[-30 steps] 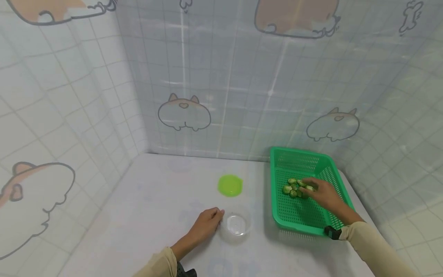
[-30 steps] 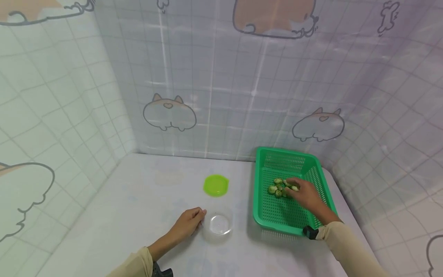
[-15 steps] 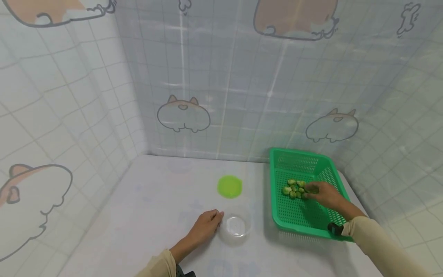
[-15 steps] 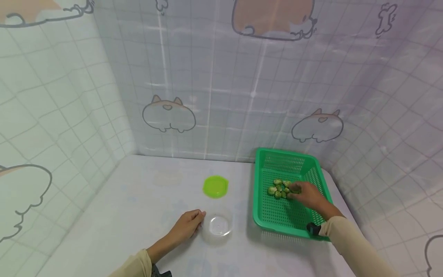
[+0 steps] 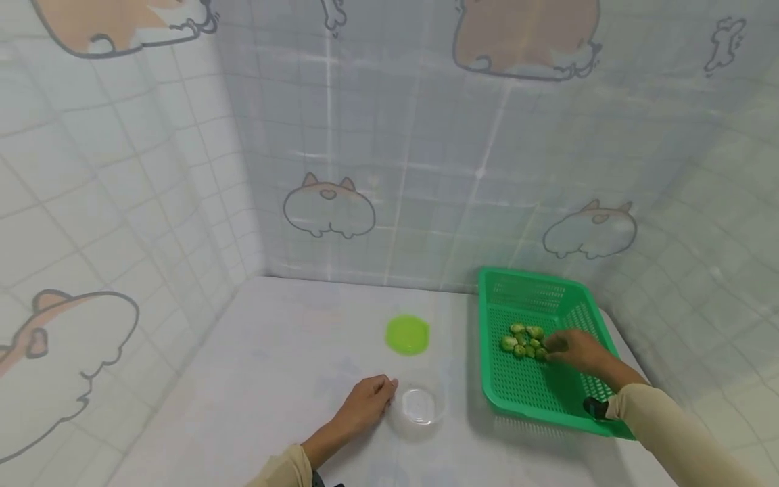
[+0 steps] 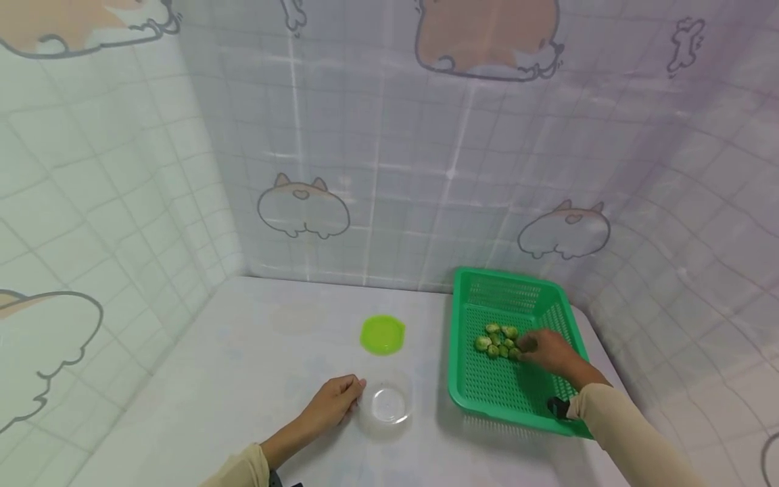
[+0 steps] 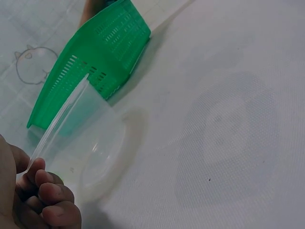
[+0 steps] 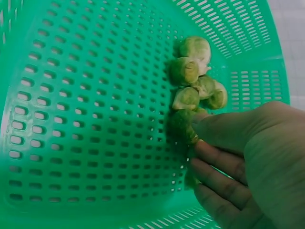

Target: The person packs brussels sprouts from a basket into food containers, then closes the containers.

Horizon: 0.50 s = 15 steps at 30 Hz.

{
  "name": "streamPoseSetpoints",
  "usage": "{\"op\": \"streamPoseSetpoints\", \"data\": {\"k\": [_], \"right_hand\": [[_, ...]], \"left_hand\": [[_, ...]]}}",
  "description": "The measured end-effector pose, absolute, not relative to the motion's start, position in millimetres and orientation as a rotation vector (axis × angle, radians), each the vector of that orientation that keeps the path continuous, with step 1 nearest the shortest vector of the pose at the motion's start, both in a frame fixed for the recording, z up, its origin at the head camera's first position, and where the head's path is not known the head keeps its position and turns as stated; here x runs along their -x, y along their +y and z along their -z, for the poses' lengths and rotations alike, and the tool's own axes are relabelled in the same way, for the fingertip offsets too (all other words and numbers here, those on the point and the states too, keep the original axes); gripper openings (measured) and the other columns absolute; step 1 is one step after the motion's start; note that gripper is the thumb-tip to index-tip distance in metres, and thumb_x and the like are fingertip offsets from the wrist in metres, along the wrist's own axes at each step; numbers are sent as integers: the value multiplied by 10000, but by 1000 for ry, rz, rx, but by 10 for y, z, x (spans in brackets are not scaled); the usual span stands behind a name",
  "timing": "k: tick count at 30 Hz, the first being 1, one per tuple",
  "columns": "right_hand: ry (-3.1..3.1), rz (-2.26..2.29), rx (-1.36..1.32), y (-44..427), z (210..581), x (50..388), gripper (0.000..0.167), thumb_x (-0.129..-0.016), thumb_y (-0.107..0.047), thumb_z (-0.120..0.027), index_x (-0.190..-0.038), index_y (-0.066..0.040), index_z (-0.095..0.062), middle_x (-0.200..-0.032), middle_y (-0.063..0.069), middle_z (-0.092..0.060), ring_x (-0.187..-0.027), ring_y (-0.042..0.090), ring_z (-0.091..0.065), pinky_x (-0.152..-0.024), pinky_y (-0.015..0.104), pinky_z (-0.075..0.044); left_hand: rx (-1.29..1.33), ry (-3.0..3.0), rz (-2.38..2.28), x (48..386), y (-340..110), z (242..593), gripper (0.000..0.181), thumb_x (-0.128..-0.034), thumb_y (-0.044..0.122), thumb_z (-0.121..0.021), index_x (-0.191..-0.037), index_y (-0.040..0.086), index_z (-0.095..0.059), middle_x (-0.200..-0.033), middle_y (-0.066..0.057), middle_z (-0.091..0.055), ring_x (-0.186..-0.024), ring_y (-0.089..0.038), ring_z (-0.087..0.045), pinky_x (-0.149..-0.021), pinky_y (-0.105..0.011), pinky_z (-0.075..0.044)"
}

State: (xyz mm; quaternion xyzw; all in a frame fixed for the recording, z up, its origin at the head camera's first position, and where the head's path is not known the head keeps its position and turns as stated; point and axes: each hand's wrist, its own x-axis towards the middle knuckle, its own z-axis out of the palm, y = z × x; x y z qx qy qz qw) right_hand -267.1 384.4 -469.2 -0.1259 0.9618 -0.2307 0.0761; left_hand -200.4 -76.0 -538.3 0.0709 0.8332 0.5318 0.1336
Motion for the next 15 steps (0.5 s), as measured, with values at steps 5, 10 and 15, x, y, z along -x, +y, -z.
{"op": "streamPoseSetpoints", "data": {"k": [5, 10, 15], "right_hand": [[2885, 682, 349, 3867, 4757, 2665, 339, -897, -151, -763, -1154, 55, -679, -1076, 195, -702, -981, 380, -667, -761, 471, -571], [2895, 665, 361, 3839, 4742, 2658, 352, -893, -145, -763, -1159, 68, -675, -1087, 221, -692, -986, 402, -660, -764, 481, -569], [2901, 647, 403, 3811, 4736, 2669, 359, -893, -122, -757, -1168, 89, -664, -1090, 240, -684, -977, 405, -657, -763, 487, -565]], "left_hand": [[-198, 2390, -1556, 1993, -746, 5378, 402, -1067, 374, -489, -857, 55, -613, -684, 21, -538, -580, -120, -469, -477, -223, -385], [-199, 2364, -1582, 1981, -748, 5377, 429, -1070, 382, -482, -874, 25, -617, -682, 22, -531, -560, -116, -456, -466, -220, -379], [-196, 2351, -1595, 1978, -744, 5384, 436, -1075, 377, -474, -884, 13, -619, -686, 14, -536, -540, -116, -456, -453, -224, -383]]}}
